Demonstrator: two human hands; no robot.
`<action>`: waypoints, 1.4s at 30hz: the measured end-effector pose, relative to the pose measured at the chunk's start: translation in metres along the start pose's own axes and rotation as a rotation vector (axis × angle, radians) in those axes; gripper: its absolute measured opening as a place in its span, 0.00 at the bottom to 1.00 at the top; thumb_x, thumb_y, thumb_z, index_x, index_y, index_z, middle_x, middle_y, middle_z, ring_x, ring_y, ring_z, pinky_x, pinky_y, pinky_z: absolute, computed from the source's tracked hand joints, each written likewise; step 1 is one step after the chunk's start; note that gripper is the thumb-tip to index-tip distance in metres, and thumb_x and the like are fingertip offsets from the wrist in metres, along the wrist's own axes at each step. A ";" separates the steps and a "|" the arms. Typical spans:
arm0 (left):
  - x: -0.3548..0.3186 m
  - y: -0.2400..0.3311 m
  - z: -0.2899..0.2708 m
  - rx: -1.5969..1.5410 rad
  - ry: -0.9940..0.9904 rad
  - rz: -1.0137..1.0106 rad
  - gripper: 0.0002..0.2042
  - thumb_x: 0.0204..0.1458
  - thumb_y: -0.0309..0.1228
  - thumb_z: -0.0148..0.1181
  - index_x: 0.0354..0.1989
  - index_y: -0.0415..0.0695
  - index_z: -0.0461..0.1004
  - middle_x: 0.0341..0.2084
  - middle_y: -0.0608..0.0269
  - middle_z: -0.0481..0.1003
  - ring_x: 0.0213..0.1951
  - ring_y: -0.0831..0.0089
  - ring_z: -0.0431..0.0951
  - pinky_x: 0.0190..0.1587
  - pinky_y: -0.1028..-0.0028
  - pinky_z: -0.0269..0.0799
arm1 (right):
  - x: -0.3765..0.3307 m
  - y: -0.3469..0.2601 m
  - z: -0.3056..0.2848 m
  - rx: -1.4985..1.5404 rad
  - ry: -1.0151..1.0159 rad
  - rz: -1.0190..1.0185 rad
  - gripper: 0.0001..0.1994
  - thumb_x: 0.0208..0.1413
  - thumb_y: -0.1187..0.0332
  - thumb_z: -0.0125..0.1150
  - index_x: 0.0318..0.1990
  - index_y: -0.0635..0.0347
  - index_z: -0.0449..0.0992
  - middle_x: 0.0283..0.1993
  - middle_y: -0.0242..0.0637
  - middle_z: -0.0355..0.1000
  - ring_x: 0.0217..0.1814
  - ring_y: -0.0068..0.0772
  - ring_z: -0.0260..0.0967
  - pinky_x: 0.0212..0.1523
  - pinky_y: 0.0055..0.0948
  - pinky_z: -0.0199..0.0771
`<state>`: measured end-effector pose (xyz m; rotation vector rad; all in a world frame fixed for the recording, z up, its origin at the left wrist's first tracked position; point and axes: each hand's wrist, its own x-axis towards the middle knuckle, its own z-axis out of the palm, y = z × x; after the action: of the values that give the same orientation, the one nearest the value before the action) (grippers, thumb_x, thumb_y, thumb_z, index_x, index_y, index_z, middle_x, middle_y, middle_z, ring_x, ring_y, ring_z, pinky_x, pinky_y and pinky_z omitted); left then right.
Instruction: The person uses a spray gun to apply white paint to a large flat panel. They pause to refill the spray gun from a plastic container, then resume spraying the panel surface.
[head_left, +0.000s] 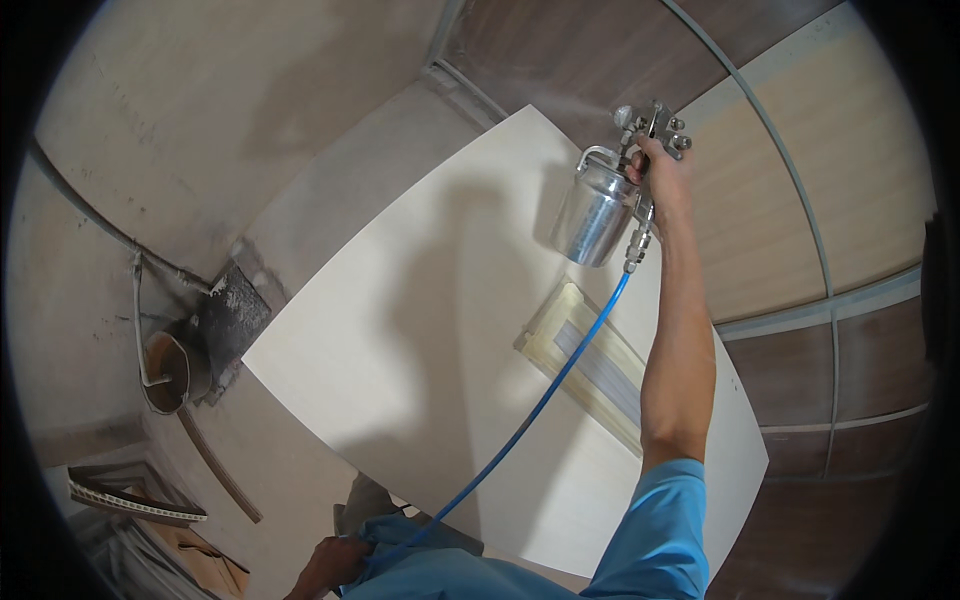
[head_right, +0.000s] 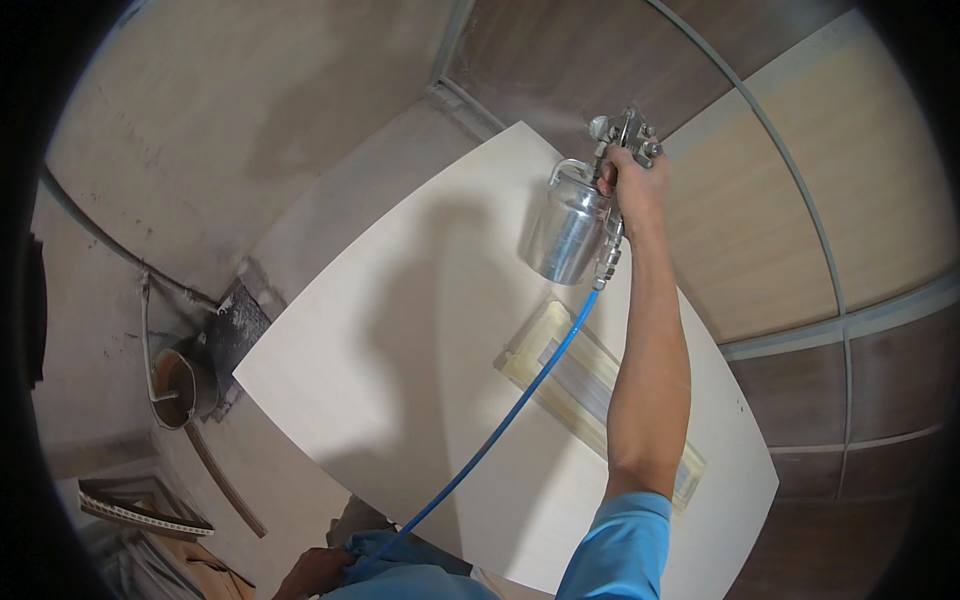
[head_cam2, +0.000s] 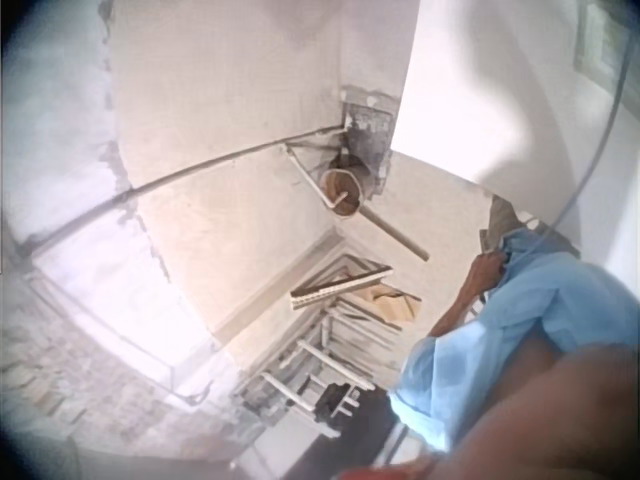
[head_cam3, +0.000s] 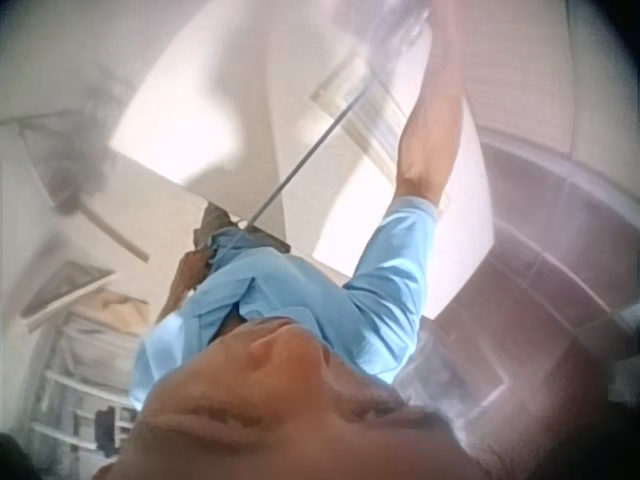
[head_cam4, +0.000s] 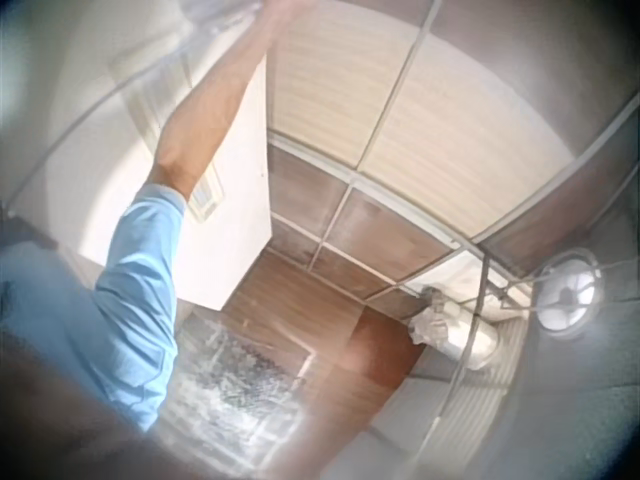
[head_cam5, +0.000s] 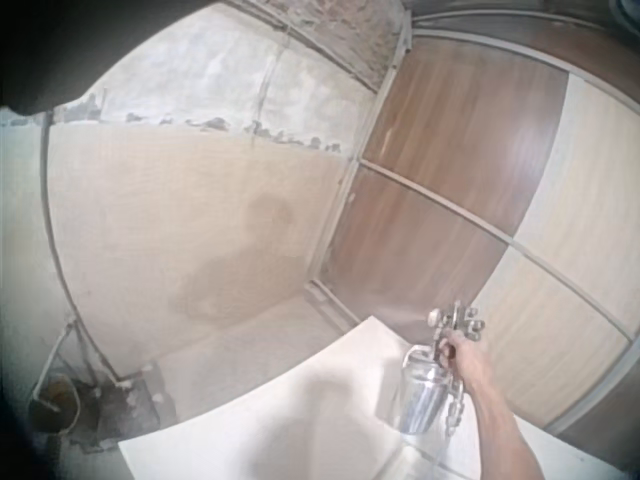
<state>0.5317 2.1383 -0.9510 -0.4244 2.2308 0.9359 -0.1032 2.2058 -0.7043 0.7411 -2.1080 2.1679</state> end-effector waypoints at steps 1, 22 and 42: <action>0.002 -0.002 -0.002 0.001 0.002 0.005 0.11 0.49 0.32 0.55 0.39 0.51 0.80 0.35 0.54 0.81 0.39 0.54 0.82 0.45 0.56 0.76 | 0.000 -0.004 0.005 -0.028 -0.004 -0.004 0.03 0.55 0.76 0.56 0.35 0.65 0.69 0.20 0.34 0.65 0.18 0.24 0.61 0.18 0.25 0.61; -0.072 0.132 -0.058 0.045 0.201 0.078 0.12 0.57 0.32 0.49 0.42 0.49 0.79 0.36 0.53 0.79 0.39 0.53 0.82 0.43 0.53 0.78 | -0.044 -0.199 0.072 -0.092 -0.826 0.216 0.11 0.59 0.71 0.60 0.45 0.69 0.73 0.22 0.31 0.67 0.19 0.20 0.62 0.23 0.23 0.64; -0.007 0.167 -0.071 -0.057 0.127 0.029 0.10 0.55 0.30 0.51 0.40 0.45 0.78 0.40 0.49 0.78 0.45 0.50 0.80 0.47 0.54 0.76 | 0.034 -0.130 0.027 -0.293 -0.675 0.090 0.07 0.59 0.70 0.58 0.32 0.62 0.70 0.19 0.30 0.65 0.18 0.21 0.62 0.19 0.24 0.61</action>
<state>0.4172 2.2027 -0.8253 -0.4901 2.3345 1.0148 -0.0806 2.1810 -0.5717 1.5269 -2.7119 1.7240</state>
